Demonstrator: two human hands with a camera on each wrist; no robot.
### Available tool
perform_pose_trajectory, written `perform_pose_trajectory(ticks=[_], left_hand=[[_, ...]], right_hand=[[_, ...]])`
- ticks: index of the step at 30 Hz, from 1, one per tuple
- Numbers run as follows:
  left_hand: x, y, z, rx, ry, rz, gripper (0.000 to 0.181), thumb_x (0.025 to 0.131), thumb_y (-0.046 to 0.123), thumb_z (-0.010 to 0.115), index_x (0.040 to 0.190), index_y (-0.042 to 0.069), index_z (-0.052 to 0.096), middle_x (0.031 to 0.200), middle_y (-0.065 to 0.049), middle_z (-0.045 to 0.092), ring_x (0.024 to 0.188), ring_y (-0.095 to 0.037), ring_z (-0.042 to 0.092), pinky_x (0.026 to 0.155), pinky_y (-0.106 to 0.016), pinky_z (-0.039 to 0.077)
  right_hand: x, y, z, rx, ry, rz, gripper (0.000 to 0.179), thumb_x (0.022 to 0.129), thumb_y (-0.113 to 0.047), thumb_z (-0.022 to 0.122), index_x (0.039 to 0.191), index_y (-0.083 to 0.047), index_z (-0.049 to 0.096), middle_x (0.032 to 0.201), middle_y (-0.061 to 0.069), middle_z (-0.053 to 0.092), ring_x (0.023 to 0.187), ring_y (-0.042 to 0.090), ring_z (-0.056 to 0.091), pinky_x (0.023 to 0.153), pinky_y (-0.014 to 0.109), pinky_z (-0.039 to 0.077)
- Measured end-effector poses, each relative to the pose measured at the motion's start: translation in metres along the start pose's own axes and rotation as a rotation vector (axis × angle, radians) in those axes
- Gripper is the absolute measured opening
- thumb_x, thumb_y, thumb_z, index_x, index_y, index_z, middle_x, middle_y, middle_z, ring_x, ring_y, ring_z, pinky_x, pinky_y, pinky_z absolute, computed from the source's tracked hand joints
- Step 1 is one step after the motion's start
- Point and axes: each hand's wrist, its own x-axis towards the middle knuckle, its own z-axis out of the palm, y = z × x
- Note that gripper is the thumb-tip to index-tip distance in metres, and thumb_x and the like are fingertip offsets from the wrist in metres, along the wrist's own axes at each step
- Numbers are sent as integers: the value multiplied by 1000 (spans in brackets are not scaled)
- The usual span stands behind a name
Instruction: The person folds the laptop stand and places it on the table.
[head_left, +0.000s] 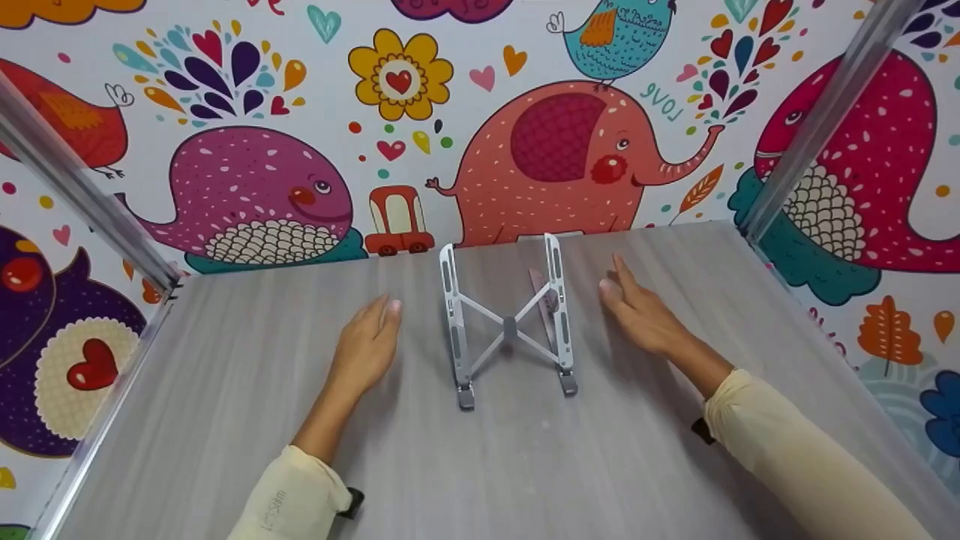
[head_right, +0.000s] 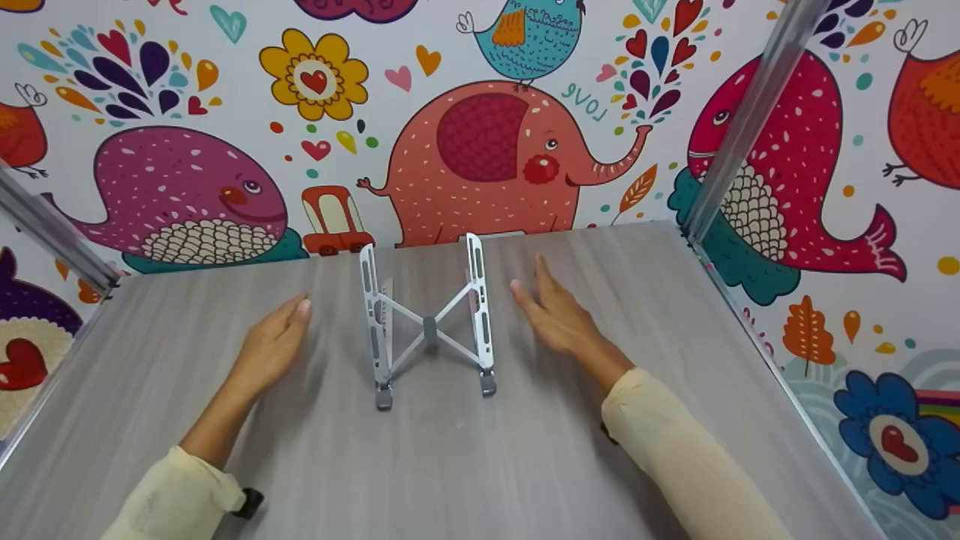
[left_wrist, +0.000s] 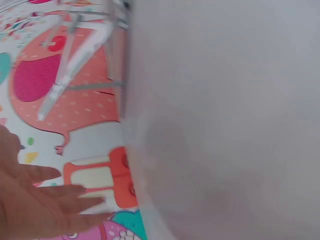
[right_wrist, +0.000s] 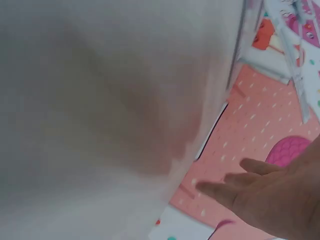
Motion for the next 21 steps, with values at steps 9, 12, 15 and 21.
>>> perform_pose_trajectory(ticks=[9,12,15,21], left_hand=[[4,19,22,-300,27,-33,60,108,53,37,153,13,45,155,-11,50,139,-30,52,113,-52,43],[5,21,34,-344,26,-47,57,107,52,42,152,16,47,150,-10,54,127,-29,62,105,-49,51],[7,21,47,-363,13,-43,55,107,48,47,151,15,49,150,-9,54,120,-28,66,101,-46,54],[12,18,65,-412,-6,4,45,104,28,59,145,10,55,144,-12,59,112,-28,70,95,-42,56]], right_hand=[[7,-23,25,152,97,-81,76,106,-59,32,166,-20,3,137,21,64,134,41,56,115,63,36],[10,-26,31,156,135,-139,69,108,-50,40,164,-18,17,118,20,72,114,36,67,104,57,47],[12,-26,37,169,138,-186,66,105,-45,52,161,-20,27,104,15,74,95,27,67,87,46,54],[14,-25,46,199,101,-212,67,96,-34,71,154,-16,42,95,6,72,83,19,62,75,29,51]])
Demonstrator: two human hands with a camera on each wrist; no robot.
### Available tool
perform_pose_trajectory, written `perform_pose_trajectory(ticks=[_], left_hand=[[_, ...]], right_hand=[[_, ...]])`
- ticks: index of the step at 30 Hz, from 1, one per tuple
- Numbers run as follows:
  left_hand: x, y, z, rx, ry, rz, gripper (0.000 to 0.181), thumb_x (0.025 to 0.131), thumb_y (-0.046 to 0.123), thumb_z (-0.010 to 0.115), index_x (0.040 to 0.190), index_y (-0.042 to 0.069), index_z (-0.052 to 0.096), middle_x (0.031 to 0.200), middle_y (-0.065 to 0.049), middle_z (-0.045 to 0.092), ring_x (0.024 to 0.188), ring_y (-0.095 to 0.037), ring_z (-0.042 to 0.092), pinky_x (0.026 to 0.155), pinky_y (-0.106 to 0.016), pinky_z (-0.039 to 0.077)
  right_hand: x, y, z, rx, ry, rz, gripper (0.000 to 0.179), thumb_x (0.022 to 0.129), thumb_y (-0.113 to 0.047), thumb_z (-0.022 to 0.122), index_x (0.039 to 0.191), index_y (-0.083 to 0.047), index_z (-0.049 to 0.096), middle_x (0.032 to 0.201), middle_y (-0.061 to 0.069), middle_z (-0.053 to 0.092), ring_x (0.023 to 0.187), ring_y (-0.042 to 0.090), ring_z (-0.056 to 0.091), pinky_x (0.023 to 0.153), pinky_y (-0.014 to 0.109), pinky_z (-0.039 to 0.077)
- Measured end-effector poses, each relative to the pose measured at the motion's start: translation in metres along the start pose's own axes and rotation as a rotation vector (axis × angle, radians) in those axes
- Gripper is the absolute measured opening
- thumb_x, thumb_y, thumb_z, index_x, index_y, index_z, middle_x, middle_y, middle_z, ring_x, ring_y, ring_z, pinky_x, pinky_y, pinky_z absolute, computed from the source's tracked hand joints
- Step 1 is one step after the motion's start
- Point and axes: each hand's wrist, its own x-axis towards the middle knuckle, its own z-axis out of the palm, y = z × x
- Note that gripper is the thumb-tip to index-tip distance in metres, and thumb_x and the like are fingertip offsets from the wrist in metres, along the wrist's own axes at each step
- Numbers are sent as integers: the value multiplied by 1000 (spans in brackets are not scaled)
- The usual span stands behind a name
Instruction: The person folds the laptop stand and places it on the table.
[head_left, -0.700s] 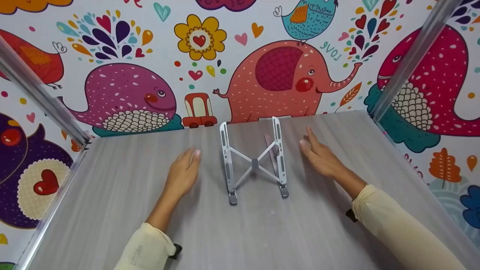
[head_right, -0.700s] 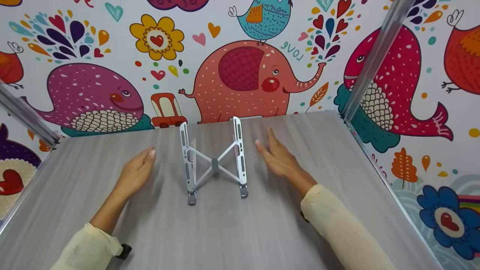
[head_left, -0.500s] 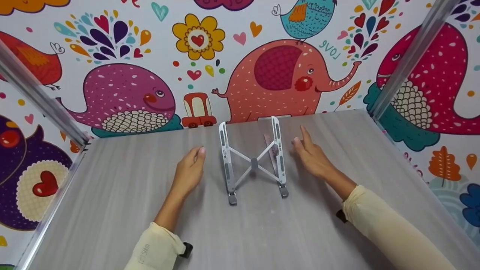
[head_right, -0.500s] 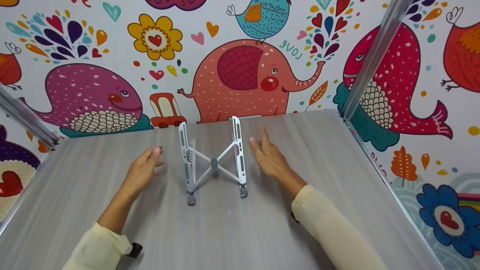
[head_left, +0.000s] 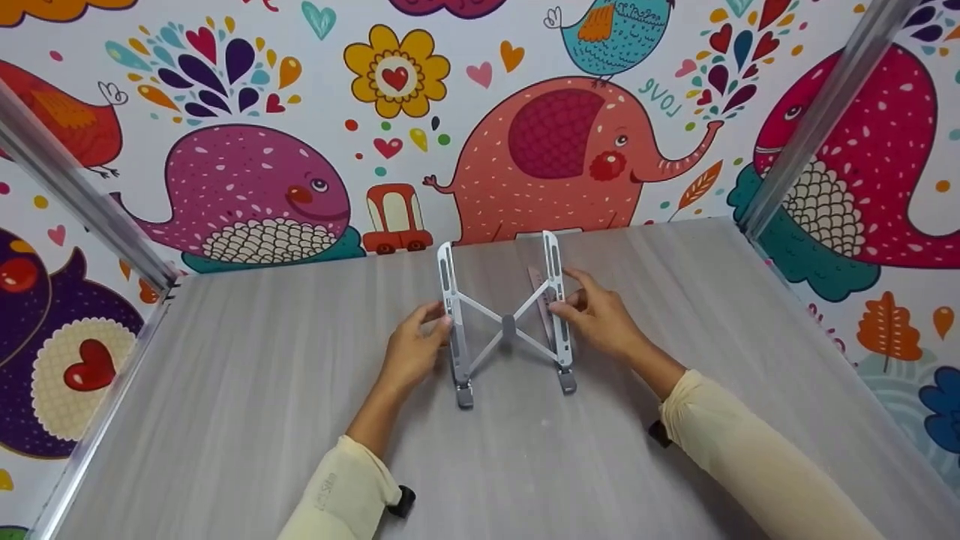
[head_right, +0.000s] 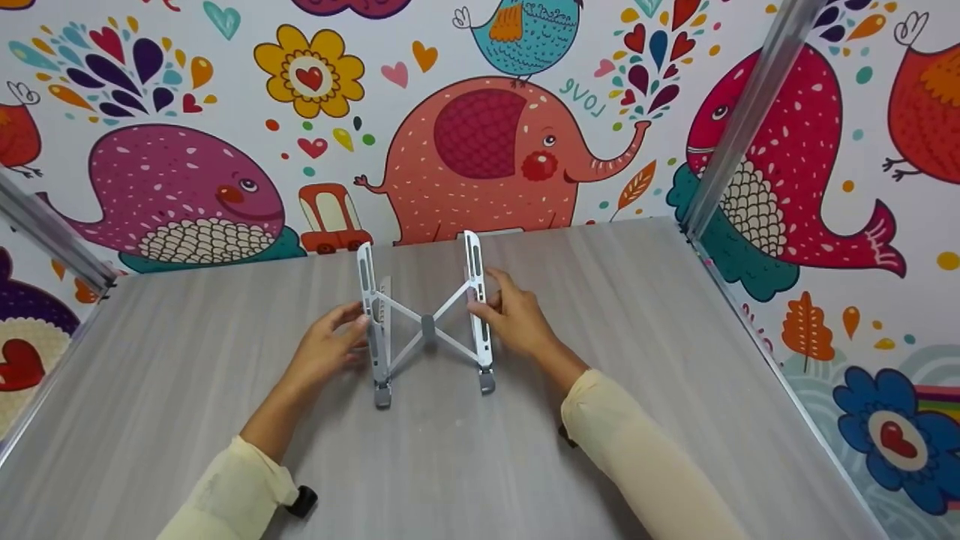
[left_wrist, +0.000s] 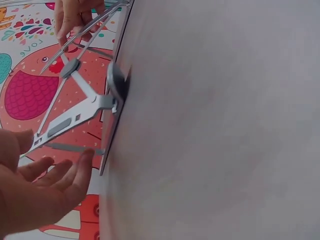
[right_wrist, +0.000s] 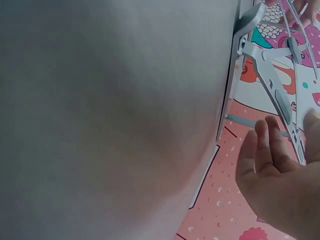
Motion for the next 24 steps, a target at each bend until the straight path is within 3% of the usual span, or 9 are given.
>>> perform_pose_trajectory(ticks=[4,8,15,24], left_hand=[[3,-5,6,11,1,26,39,101,16,63,139,7,60,140,-15,62,112,-25,67,95,-39,56],[5,-7,7,8,-3,16,36,100,13,64,136,10,62,139,-15,63,102,-24,70,89,-40,58],[4,-7,6,6,-15,-27,35,100,14,66,135,17,64,139,-11,63,87,-21,70,77,-35,61],[6,-5,10,48,15,10,38,98,11,68,135,11,64,130,-17,67,75,-15,67,62,-27,58]], right_hand=[[2,2,4,26,0,-7,51,94,-20,75,140,-7,57,96,8,74,84,18,62,73,24,49],[1,1,6,58,-1,10,38,94,-13,74,128,-1,63,95,8,74,84,18,62,72,23,50],[1,0,10,94,4,67,35,94,-12,74,127,-3,64,88,6,72,78,16,61,67,23,50],[1,0,9,160,-39,99,32,95,-11,71,125,-3,62,82,9,71,73,27,62,57,25,48]])
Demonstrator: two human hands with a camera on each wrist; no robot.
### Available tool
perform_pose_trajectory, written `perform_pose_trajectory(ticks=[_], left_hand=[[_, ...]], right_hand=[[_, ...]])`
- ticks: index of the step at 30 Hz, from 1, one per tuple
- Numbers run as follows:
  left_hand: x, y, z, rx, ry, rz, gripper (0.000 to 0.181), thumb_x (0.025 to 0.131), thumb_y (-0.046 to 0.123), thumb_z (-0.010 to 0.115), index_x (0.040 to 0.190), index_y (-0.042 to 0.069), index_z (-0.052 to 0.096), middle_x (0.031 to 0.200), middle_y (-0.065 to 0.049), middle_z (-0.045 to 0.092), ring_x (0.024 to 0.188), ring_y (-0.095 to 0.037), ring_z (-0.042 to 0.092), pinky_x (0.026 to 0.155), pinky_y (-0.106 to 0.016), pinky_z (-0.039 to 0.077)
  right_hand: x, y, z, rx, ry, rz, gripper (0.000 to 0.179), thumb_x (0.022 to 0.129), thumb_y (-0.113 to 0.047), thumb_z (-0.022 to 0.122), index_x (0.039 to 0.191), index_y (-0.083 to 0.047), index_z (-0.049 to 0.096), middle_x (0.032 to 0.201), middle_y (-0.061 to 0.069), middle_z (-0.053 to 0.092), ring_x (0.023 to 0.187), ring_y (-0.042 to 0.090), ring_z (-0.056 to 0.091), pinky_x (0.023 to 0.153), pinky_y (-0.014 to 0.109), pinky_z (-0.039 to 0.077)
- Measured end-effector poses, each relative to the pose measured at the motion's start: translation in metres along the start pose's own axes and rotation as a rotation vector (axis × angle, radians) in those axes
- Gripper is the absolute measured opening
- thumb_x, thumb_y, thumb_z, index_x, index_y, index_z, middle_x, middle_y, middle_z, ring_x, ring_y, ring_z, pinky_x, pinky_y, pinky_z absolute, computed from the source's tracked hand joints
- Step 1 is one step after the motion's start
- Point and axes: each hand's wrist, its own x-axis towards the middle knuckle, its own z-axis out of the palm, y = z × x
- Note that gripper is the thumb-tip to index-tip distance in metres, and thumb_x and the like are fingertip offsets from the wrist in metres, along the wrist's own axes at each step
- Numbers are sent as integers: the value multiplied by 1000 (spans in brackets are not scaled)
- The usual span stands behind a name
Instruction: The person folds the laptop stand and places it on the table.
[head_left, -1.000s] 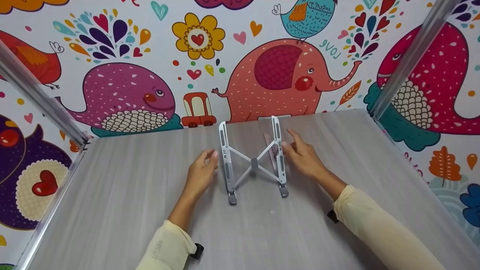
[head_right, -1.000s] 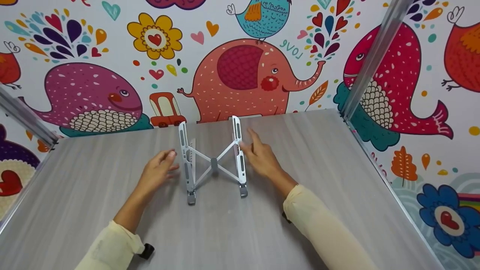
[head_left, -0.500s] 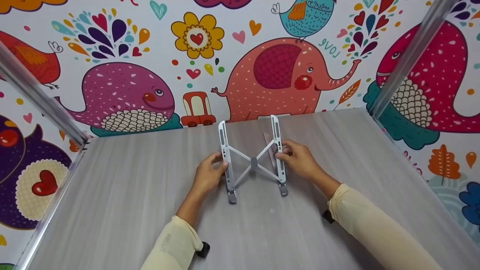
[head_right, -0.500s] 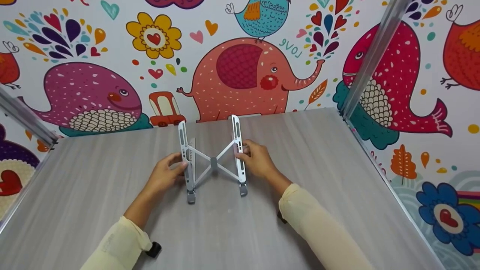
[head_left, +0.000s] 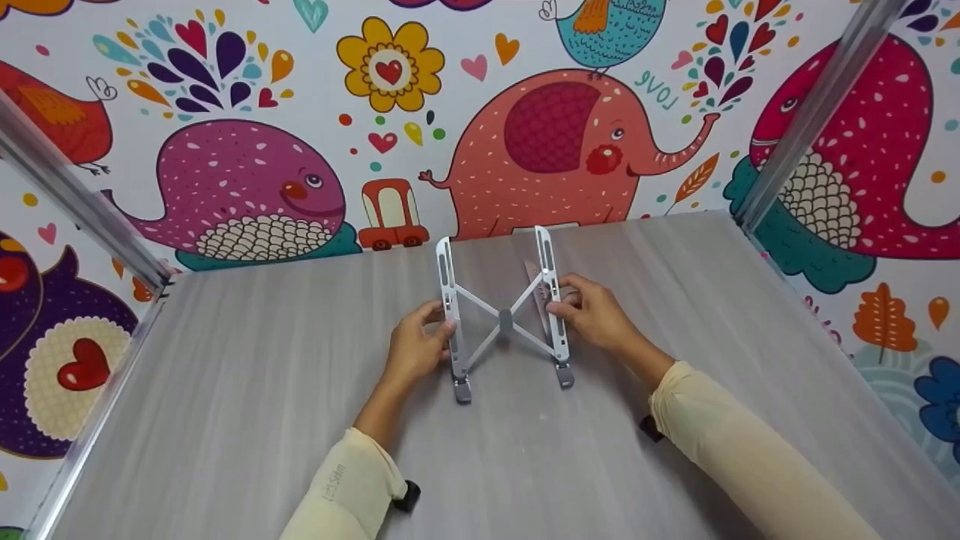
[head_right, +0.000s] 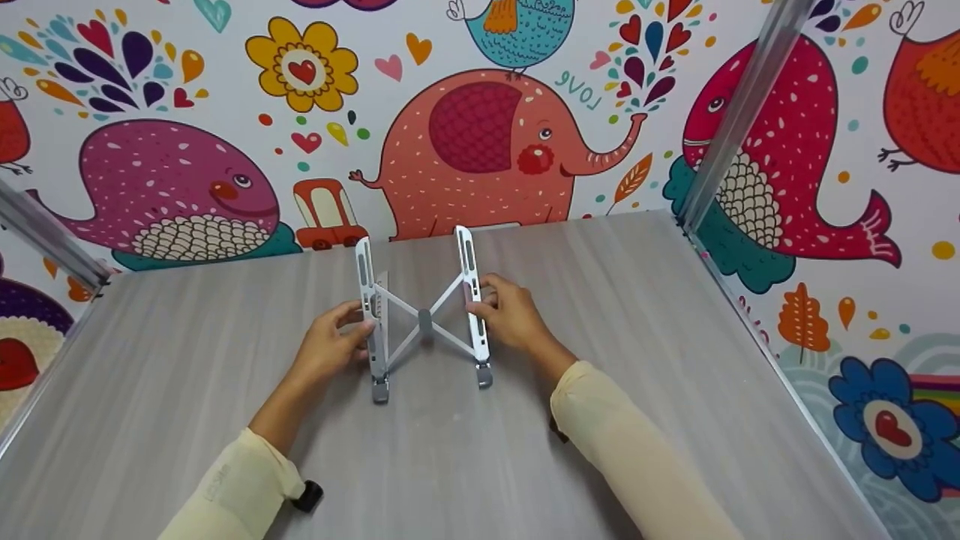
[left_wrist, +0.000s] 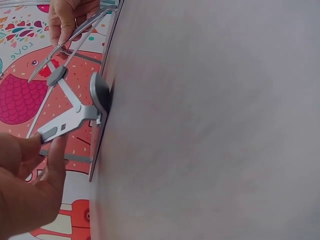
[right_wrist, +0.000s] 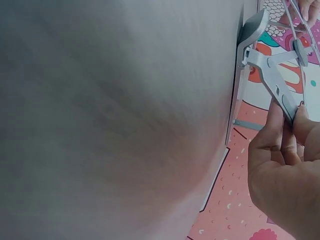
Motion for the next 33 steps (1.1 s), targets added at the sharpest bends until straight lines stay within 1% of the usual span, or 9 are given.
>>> perform_pose_trajectory(ticks=[3,8,10,17,20,24,27,30,33], left_hand=[[0,0,1,2,2,-4,38,98,11,68,135,11,64,129,-17,68,74,-14,67,61,-27,58],[0,0,1,15,6,-1,36,98,13,68,134,11,64,130,-17,68,69,-14,65,59,-26,56],[0,1,1,24,9,10,35,98,12,67,133,10,64,129,-17,68,68,-14,65,59,-26,55],[-1,1,2,32,-3,7,34,99,13,67,133,12,63,128,-16,67,70,-15,64,61,-27,55],[0,1,2,41,2,30,32,99,11,66,130,11,64,127,-17,68,69,-15,64,61,-28,56],[1,3,3,66,13,54,29,99,10,66,127,10,64,126,-17,68,72,-17,65,60,-27,56],[0,5,4,83,8,53,29,99,12,66,128,12,64,127,-16,68,78,-19,64,61,-27,55],[-1,6,5,98,3,50,29,100,12,65,129,12,64,128,-17,67,77,-18,64,62,-28,55],[-2,6,5,112,8,60,28,100,12,65,127,11,64,127,-17,68,79,-20,66,63,-29,56]], right_hand=[[0,-1,0,-7,-10,15,32,96,-12,71,126,-5,62,83,10,70,74,28,62,58,26,49],[0,-1,1,-9,-8,25,29,97,-13,70,124,-9,62,82,9,69,73,26,63,58,27,50],[0,-1,2,-3,-12,25,28,97,-13,70,124,-9,61,82,9,69,73,25,63,59,29,52],[2,0,1,49,-41,56,29,97,-10,69,124,-9,59,80,10,67,69,21,64,61,37,57],[3,-2,1,56,-49,69,29,97,-11,69,124,-9,59,81,10,67,69,20,64,64,39,59],[4,-5,1,57,-56,85,31,97,-13,70,125,-12,58,84,10,68,72,19,66,68,42,61],[3,-6,0,47,-56,100,31,97,-13,70,125,-15,58,85,11,68,74,20,66,69,43,61],[2,-5,0,46,-62,115,30,97,-14,70,124,-17,58,86,12,68,76,21,67,70,43,62],[2,-5,0,55,-71,116,31,97,-14,70,126,-15,57,87,12,67,77,22,67,70,42,62]])
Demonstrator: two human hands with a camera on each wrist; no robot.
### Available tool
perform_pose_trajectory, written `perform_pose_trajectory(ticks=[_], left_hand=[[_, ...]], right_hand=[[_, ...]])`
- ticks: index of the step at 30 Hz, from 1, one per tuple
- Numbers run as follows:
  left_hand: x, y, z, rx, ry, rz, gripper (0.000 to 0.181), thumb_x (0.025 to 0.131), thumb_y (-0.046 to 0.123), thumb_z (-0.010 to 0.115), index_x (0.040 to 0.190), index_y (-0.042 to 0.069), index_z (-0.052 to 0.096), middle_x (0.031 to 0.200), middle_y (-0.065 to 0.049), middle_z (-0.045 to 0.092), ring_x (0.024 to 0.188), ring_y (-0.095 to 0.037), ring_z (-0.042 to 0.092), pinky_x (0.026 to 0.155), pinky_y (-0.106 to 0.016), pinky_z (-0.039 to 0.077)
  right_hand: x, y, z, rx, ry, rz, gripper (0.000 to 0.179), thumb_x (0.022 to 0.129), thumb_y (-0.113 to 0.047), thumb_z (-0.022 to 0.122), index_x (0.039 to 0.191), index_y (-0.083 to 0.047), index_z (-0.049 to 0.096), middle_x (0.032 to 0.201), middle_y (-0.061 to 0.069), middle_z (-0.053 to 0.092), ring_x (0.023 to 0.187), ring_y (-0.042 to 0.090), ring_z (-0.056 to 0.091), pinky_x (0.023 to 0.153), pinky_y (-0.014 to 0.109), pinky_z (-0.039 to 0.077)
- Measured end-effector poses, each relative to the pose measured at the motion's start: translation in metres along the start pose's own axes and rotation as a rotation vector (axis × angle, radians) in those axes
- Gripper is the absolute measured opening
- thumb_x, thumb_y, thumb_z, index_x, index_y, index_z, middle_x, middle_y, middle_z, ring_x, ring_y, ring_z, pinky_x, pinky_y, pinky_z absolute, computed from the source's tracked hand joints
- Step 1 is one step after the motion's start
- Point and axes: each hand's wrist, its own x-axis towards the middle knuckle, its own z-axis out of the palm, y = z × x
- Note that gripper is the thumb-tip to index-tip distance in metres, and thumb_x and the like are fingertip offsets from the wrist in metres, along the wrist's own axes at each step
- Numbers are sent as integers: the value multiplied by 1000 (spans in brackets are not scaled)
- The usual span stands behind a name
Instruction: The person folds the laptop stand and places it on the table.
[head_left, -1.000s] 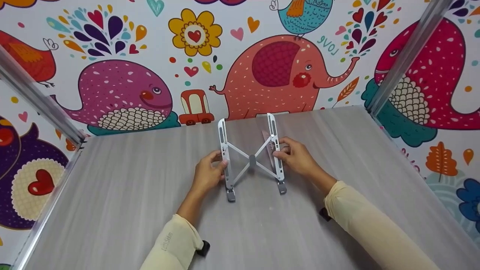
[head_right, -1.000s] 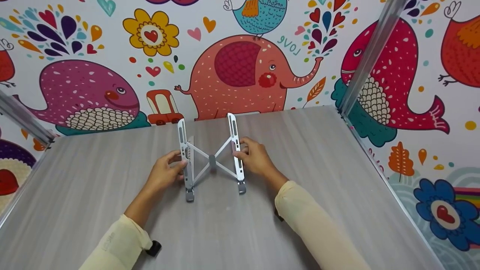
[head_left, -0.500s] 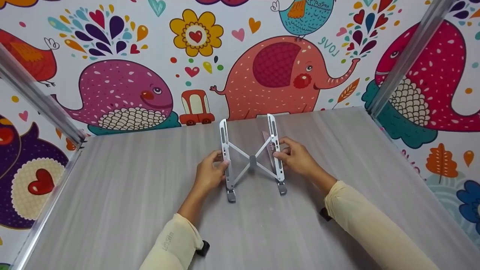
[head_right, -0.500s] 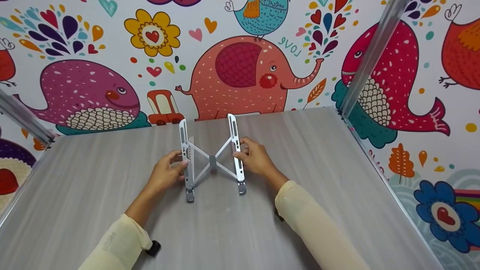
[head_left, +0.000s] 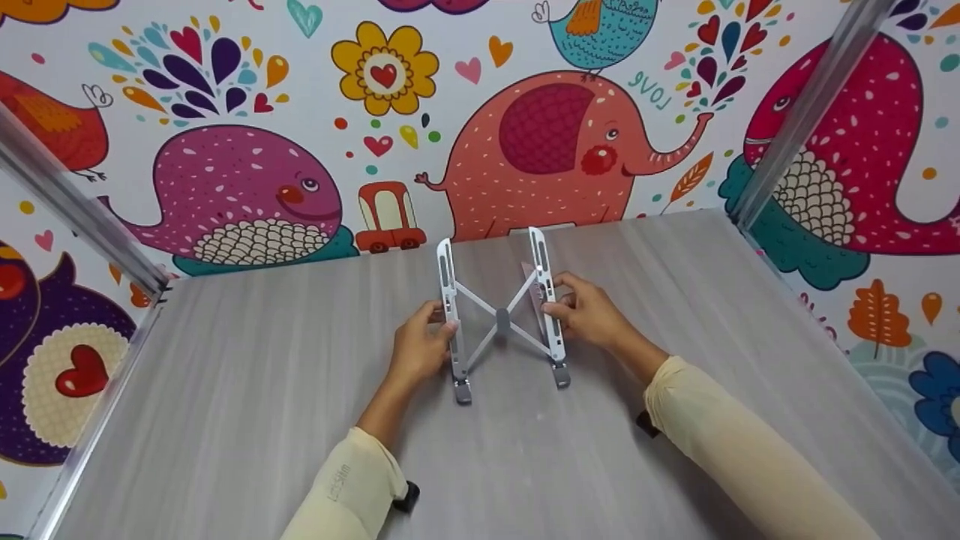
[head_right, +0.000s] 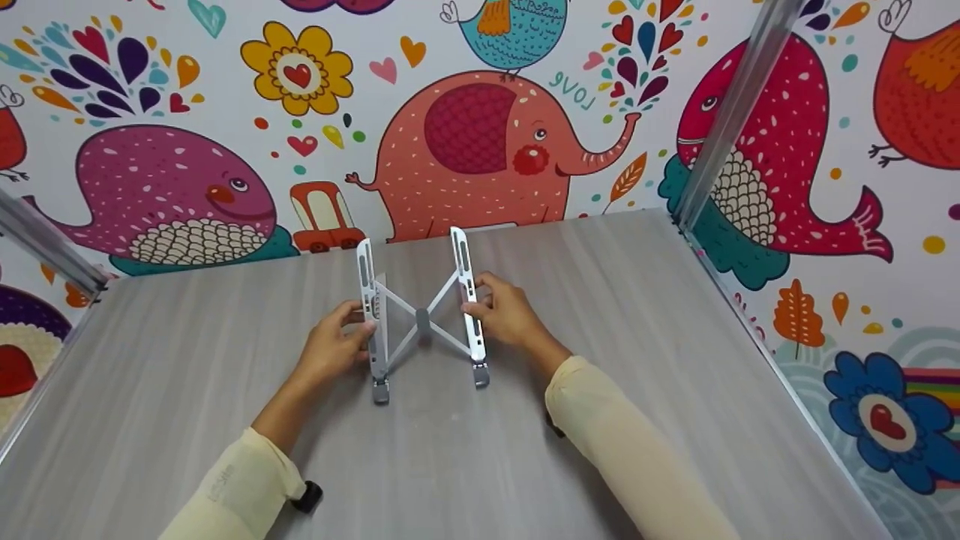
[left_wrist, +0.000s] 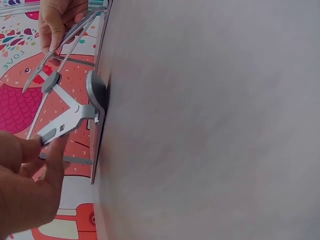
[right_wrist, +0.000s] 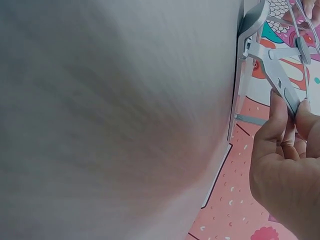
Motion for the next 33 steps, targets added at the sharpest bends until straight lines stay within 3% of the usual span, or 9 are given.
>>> perform_pose_trajectory(ticks=[9,17,33], left_hand=[[0,1,4,-3,-1,-7,27,100,12,65,127,11,63,126,-18,67,76,-18,65,64,-31,57],[1,3,10,-8,15,32,26,99,9,65,125,8,64,123,-20,68,70,-18,66,62,-31,56],[3,9,20,10,4,30,28,100,11,63,129,9,62,126,-18,67,76,-19,66,65,-31,55]], right_hand=[[0,-1,2,20,-10,13,32,98,-13,69,127,-12,56,88,13,68,77,23,68,69,41,62],[0,0,1,1,-7,11,32,98,-14,69,126,-14,56,88,12,68,77,22,68,69,38,62],[3,-4,8,40,-18,9,26,98,-10,68,120,-15,56,86,11,68,76,21,67,70,41,63]])
